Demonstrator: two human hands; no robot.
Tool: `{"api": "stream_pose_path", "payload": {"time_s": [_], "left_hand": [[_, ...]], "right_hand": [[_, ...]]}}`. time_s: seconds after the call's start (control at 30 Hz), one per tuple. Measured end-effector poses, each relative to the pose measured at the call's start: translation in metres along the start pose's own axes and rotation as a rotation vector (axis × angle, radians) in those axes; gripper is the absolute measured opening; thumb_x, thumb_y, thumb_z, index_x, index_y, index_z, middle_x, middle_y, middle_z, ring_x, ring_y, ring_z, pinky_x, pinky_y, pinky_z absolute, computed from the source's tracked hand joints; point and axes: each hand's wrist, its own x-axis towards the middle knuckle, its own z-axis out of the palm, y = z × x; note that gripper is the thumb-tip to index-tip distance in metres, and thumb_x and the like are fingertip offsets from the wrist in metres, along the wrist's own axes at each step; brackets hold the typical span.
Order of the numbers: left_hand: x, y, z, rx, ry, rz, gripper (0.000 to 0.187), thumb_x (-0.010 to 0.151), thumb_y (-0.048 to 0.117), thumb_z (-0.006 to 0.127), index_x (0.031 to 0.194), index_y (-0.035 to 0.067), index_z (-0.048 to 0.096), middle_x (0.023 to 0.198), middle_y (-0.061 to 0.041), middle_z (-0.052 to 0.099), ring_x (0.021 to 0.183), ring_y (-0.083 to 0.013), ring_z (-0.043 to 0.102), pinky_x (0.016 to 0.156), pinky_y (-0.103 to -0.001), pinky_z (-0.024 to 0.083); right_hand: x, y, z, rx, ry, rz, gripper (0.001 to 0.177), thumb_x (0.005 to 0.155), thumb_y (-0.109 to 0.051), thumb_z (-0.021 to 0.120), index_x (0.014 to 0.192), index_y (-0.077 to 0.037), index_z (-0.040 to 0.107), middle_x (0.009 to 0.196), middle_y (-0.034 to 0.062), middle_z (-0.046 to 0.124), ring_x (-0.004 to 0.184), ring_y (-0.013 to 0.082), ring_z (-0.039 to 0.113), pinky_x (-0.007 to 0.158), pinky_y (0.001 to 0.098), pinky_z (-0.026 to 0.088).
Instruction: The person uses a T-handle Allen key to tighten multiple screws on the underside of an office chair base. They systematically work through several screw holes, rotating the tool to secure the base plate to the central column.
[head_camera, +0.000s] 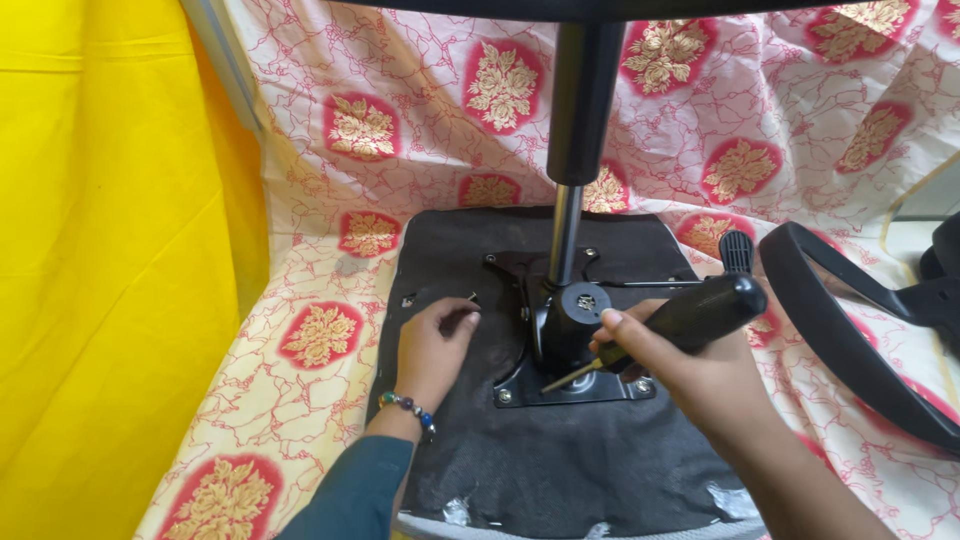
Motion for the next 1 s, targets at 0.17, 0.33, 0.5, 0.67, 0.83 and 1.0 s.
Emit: {"api": "stream_pose_path", "payload": {"time_s": [0.17,0.33,0.5,0.67,0.83,1.0], "left_hand": [[0.047,-0.062,0.003,0.346,-0.082,0.159,0.038,0.087,0.008,0.068,0.125,0.011,0.069,0.128,-0.01,0.069,0.12,-0.0307,0.062,0.102,-0.041,0.049],[0.063,-0.098,0.03,0.559,-0.155,0.44,0.041,0.085,0.011,0.069,0.126,0.006,0.066,0.137,-0.014,0.061,0.132,-0.0351,0.053,0.104,-0.054,0.039],[0.064,-0.099,0.023,0.539,-0.273,0.313,0.03,0.093,0.017,0.066,0.123,0.013,0.068,0.127,-0.005,0.07,0.128,-0.0256,0.059,0.108,-0.043,0.044],[0.061,-0.081,0.016,0.323,-0.2,0.625,0.048,0.079,0.0,0.061,0.125,0.005,0.072,0.118,-0.012,0.071,0.11,-0.0305,0.062,0.089,-0.045,0.047],[0.06,-0.08,0.013,0.373,-0.311,0.465,0.029,0.081,-0.006,0.06,0.103,0.007,0.075,0.108,-0.006,0.073,0.108,-0.0271,0.064,0.092,-0.04,0.052],[0.07,-0.088,-0.006,0.103,-0.16,0.233,0.014,0.084,-0.003,0.07,0.096,0.003,0.073,0.097,-0.012,0.071,0.092,-0.0291,0.069,0.082,-0.038,0.056]], "right_hand": [[0.002,0.002,0.053,-0.045,-0.024,0.005,0.024,0.085,-0.024,0.076,0.095,-0.002,0.081,0.082,0.0058,0.078,0.076,0.0112,0.07,0.069,0.0284,0.055],[0.001,0.007,0.087,-0.137,-0.022,0.086,0.025,0.085,-0.027,0.076,0.097,-0.006,0.08,0.083,0.0011,0.077,0.08,0.0078,0.068,0.072,0.0259,0.054],[-0.003,0.016,0.109,-0.214,0.067,0.186,0.026,0.084,-0.03,0.077,0.096,-0.007,0.081,0.081,0.0013,0.077,0.077,0.008,0.067,0.07,0.0263,0.054],[-0.005,0.018,0.126,-0.199,0.11,0.207,0.027,0.083,-0.031,0.078,0.096,-0.007,0.082,0.079,0.0018,0.078,0.075,0.0081,0.069,0.068,0.026,0.054],[0.0,0.014,0.133,-0.279,0.103,0.211,0.027,0.081,-0.031,0.079,0.096,-0.009,0.083,0.078,0.002,0.077,0.073,0.0087,0.067,0.067,0.0262,0.053],[0.012,0.017,0.138,-0.257,0.022,0.12,0.026,0.076,-0.021,0.084,0.099,-0.009,0.078,0.084,0.0,0.077,0.08,0.0064,0.07,0.071,0.0245,0.056]]}}
